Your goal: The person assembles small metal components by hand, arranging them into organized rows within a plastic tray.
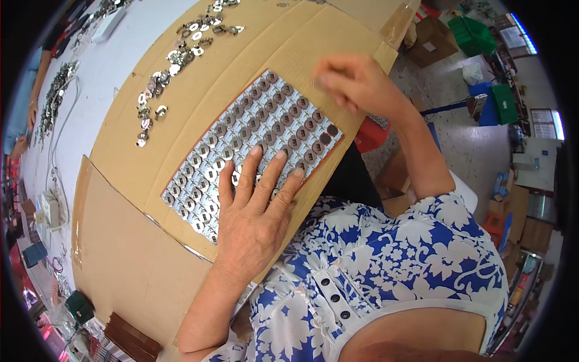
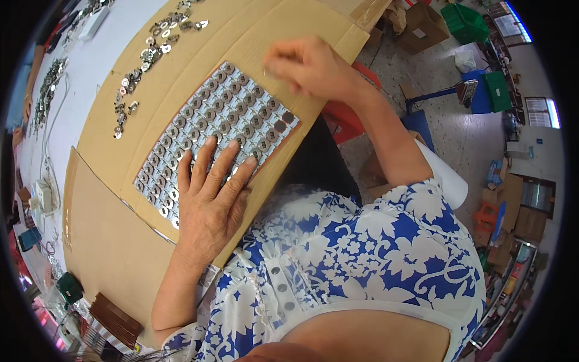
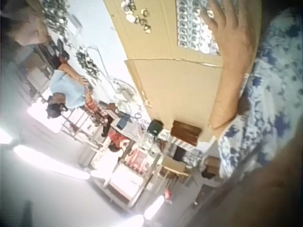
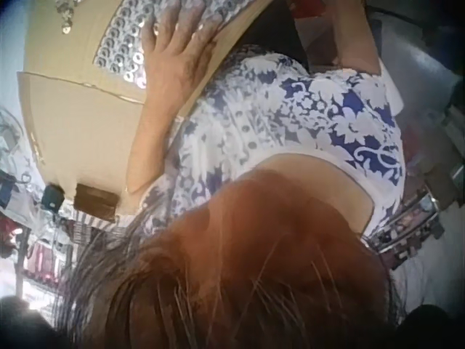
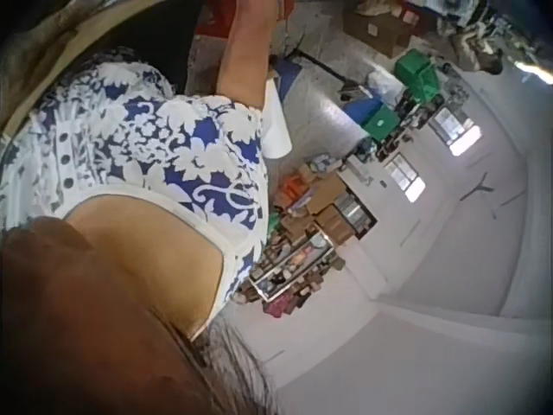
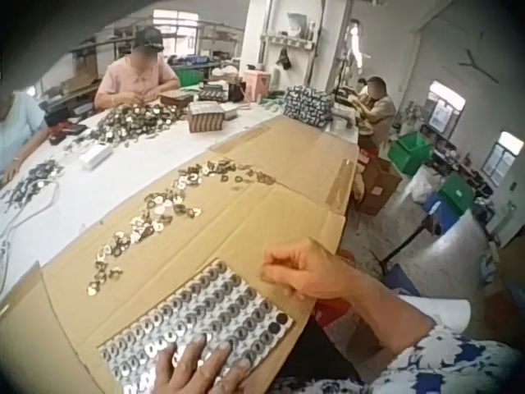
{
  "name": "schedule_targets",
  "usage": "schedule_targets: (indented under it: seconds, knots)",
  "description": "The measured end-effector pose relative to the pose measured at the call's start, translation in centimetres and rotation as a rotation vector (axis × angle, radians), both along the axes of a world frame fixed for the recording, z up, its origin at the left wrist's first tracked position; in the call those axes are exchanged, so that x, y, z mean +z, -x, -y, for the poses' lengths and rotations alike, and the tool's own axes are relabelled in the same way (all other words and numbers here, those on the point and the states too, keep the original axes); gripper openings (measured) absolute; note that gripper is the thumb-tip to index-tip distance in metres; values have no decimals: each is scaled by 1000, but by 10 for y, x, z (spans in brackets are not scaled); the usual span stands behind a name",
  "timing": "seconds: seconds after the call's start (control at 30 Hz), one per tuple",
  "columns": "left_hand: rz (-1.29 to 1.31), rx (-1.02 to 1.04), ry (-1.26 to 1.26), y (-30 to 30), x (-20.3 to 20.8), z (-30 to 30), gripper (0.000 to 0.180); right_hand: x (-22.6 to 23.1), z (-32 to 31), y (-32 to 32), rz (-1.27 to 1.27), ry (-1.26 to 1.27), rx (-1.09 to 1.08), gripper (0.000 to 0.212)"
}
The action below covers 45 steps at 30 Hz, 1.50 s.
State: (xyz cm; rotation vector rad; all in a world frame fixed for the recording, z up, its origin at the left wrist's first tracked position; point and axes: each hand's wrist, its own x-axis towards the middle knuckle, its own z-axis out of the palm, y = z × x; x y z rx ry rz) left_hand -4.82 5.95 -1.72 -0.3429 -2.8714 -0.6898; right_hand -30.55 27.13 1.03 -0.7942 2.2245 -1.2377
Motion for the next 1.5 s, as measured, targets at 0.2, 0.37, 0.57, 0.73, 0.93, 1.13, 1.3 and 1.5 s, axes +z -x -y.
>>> schedule_targets:
  seconds: [0.2,0.37,0.57,0.73,0.93,1.13,1.3,1.5]
  knots:
    - [46,10,0,3,2,-1,64,3,-28,-53,37,20,176,11]
    - [12,2,21,-1,-3,-3,68,3,-25,-47,-216,-48,311,5]
    - [8,0,13,-1,-3,-4,68,-8,-26,-54,-282,37,321,8]
    - [2,6,18,-1,-3,-3,68,-8,-27,-58,-316,31,332,8]
    - [12,-1,20,1,-2,-3,67,-11,-27,-59,-362,30,297,7]
    - [19,14,24,-1,-2,-4,67,-13,-25,-81,-407,-8,98,12]
    - [9,17,16,-2,-1,-4,68,-38,-29,-91,-596,156,8,21]
    - [20,29,17,0,-2,-3,68,-44,-29,-94,-471,138,-92,23]
